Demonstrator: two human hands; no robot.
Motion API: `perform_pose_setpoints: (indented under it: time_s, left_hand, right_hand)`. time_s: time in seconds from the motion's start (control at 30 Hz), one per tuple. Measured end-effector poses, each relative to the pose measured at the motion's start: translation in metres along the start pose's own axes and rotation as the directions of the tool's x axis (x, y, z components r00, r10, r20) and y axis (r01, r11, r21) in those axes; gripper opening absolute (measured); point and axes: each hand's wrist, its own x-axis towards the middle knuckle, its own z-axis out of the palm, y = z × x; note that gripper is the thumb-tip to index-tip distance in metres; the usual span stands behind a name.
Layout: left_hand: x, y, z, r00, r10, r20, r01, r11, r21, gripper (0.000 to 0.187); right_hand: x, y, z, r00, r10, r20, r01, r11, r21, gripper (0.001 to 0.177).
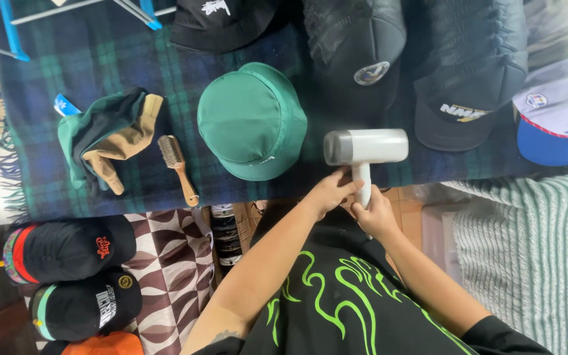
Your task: Cleaning and shaping bucket hats using a brush and hair dryer over a wooden block
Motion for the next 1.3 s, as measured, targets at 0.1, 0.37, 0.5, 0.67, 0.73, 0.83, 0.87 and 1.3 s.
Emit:
perform_pose_setpoints:
  time_s: [0.1,0.37,0.5,0.67,0.73,0.83,0.87,1.3]
  left_hand:
    - [-0.016,-0.002,-0.026,0.998,0.064,-0.013,-0.061,0.98,0.189,0.08]
    - [-0.08,-0.023,-0.114,0.891,0.326,-0.316,-0.323,0.944,0.063,0.047]
    - [-0.124,-0.018,-0.146,0.819,0.234,-0.523,-0.292,0.956,-0.029,0.041]
    - [-0.134,-0.018,-0.185,0.738,0.159,-0.656,-0.346,0.923,-0.166,0.036]
    - [-0.124,-0.021,-0.202,0.725,0.135,-0.675,-0.374,0.9,-0.222,0.035]
    - [-0.094,-0.022,-0.227,0.665,0.074,-0.744,-0.451,0.833,-0.32,0.034]
    - [-0.078,-0.027,-0.239,0.673,0.072,-0.736,-0.469,0.811,-0.35,0.044]
    - [-0.009,0.019,-0.305,0.881,0.237,-0.409,-0.465,0.593,-0.658,0.049]
  right_hand:
    - [0.012,-0.003,0.006,0.998,-0.031,-0.05,0.023,0.99,-0.142,0.047]
    - [0.039,-0.02,-0.006,0.998,0.02,0.055,0.001,0.938,-0.348,0.059]
    - [0.039,-0.055,-0.043,0.979,0.068,0.191,0.02,0.905,-0.424,0.059]
    - [0.041,-0.088,-0.072,0.981,-0.011,0.195,0.104,0.872,-0.478,0.048]
    - [0.029,-0.126,-0.072,0.98,-0.02,0.199,0.104,0.902,-0.419,0.045]
    - [0.035,-0.161,-0.044,0.967,-0.075,0.243,0.136,0.96,-0.246,0.047]
    - [0.045,-0.164,-0.028,0.958,-0.115,0.263,0.096,0.992,0.086,0.044]
    - [0.114,-0.202,0.062,0.981,0.137,0.137,-0.183,0.416,0.891,0.041]
